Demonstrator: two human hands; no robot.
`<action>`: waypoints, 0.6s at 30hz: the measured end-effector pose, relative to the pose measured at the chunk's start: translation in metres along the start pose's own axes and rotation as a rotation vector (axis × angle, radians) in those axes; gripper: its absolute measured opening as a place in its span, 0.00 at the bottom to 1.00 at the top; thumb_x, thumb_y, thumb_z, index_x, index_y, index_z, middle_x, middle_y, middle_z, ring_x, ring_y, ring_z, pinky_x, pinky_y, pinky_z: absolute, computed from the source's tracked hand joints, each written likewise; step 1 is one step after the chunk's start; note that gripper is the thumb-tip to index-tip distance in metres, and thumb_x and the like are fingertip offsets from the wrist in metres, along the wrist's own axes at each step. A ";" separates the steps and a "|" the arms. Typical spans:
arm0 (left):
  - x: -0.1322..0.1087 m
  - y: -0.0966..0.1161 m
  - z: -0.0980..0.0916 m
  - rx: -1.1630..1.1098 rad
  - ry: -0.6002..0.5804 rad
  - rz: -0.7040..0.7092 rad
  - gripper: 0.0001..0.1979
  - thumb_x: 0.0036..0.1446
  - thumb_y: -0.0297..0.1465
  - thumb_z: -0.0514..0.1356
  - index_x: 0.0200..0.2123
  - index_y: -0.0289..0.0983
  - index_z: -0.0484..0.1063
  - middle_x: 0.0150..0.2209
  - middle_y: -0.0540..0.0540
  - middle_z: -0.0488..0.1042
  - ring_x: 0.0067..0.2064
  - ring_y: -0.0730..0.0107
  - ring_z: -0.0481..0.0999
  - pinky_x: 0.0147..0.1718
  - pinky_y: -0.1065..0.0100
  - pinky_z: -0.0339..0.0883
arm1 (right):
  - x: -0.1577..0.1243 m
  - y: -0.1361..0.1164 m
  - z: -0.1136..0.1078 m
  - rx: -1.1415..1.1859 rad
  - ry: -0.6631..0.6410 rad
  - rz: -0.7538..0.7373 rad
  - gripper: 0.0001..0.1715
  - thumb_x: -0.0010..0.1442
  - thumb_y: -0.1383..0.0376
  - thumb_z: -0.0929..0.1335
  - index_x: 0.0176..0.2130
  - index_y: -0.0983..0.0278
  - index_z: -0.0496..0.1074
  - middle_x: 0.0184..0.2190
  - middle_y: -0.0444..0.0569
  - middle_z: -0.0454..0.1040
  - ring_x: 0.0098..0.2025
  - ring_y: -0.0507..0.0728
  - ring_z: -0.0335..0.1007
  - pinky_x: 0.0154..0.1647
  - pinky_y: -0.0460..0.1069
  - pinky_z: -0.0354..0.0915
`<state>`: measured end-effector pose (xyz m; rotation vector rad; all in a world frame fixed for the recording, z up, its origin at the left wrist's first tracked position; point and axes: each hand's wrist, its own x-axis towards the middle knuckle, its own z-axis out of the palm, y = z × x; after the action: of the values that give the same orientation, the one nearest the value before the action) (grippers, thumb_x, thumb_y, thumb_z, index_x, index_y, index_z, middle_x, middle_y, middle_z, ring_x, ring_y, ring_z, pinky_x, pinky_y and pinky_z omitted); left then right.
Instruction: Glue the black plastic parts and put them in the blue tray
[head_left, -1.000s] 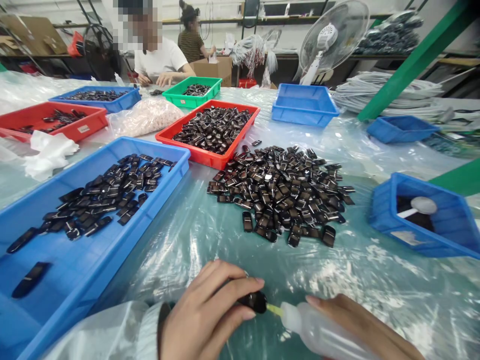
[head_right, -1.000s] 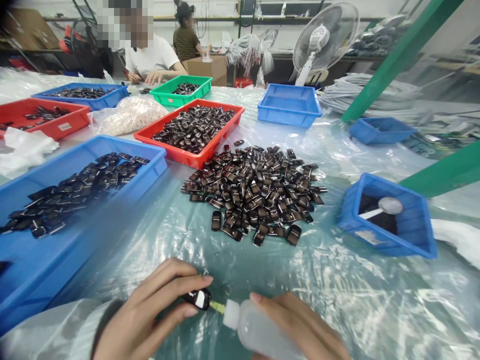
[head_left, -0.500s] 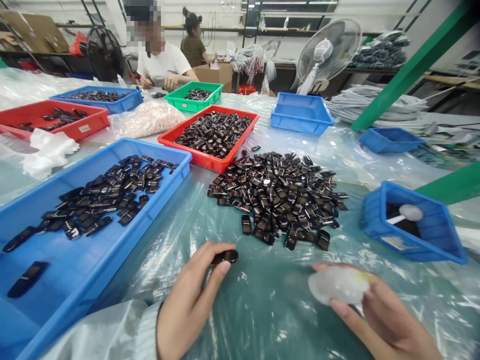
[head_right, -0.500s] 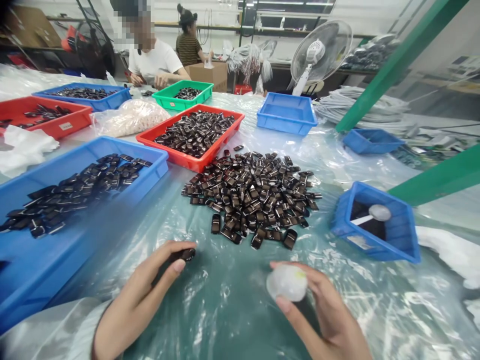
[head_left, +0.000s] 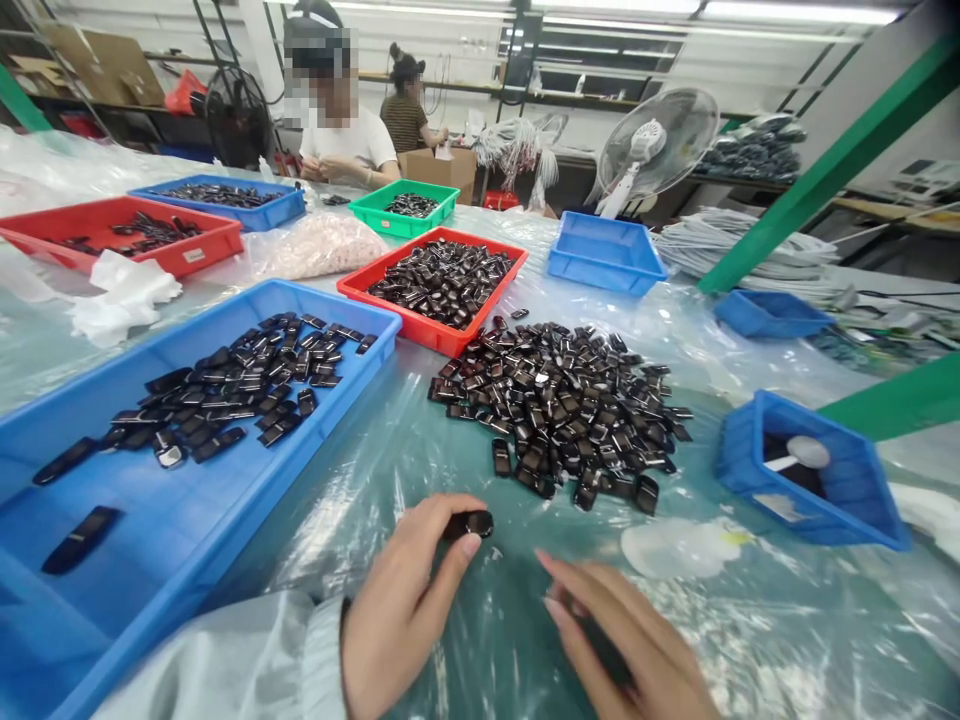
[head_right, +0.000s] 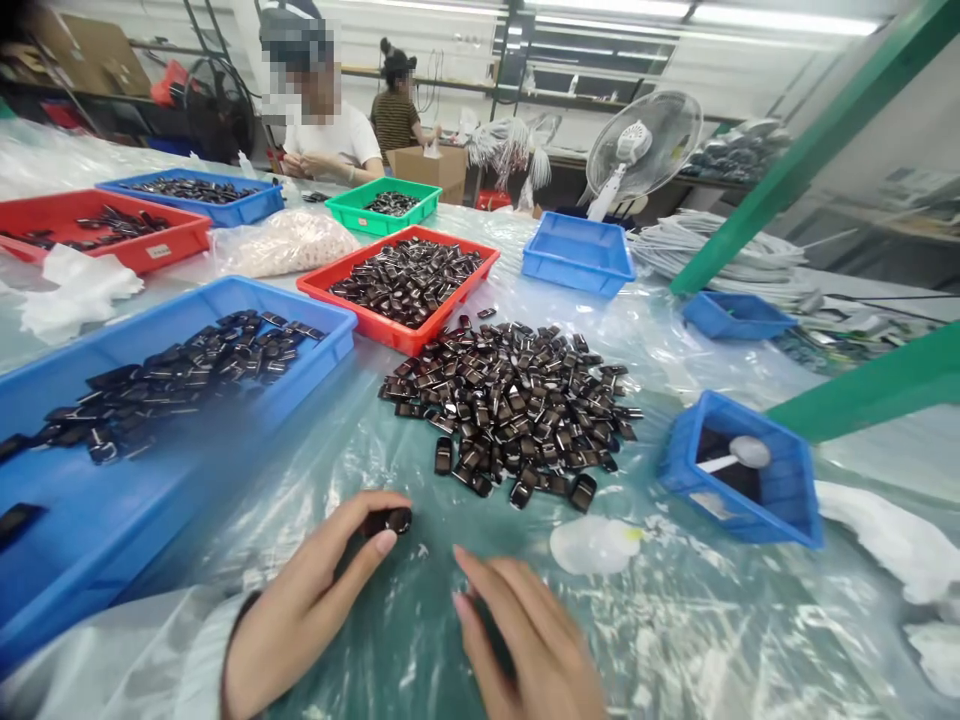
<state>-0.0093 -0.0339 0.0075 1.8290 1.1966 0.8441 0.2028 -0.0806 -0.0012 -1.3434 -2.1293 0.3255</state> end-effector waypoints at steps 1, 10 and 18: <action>0.000 -0.001 0.001 -0.009 -0.009 0.014 0.10 0.67 0.33 0.49 0.50 0.43 0.63 0.46 0.46 0.71 0.49 0.62 0.70 0.48 0.59 0.68 | 0.012 -0.006 0.007 0.058 -0.007 0.012 0.19 0.65 0.69 0.63 0.55 0.62 0.65 0.40 0.51 0.71 0.39 0.59 0.70 0.37 0.52 0.67; -0.004 0.000 -0.001 -0.050 -0.046 0.058 0.09 0.67 0.33 0.50 0.49 0.45 0.63 0.44 0.49 0.70 0.47 0.63 0.71 0.46 0.62 0.67 | 0.048 -0.013 0.012 0.454 -0.074 0.267 0.09 0.63 0.67 0.62 0.34 0.62 0.70 0.33 0.48 0.69 0.35 0.57 0.66 0.35 0.51 0.63; -0.002 0.007 -0.005 -0.127 -0.111 0.257 0.11 0.66 0.26 0.52 0.50 0.43 0.63 0.41 0.50 0.71 0.42 0.67 0.69 0.41 0.66 0.62 | 0.043 -0.019 -0.007 1.058 -0.219 0.629 0.09 0.58 0.58 0.71 0.32 0.62 0.73 0.27 0.43 0.71 0.31 0.50 0.68 0.34 0.42 0.64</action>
<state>-0.0116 -0.0366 0.0159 1.9232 0.8302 0.9246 0.1794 -0.0521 0.0296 -1.2450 -1.2054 1.6272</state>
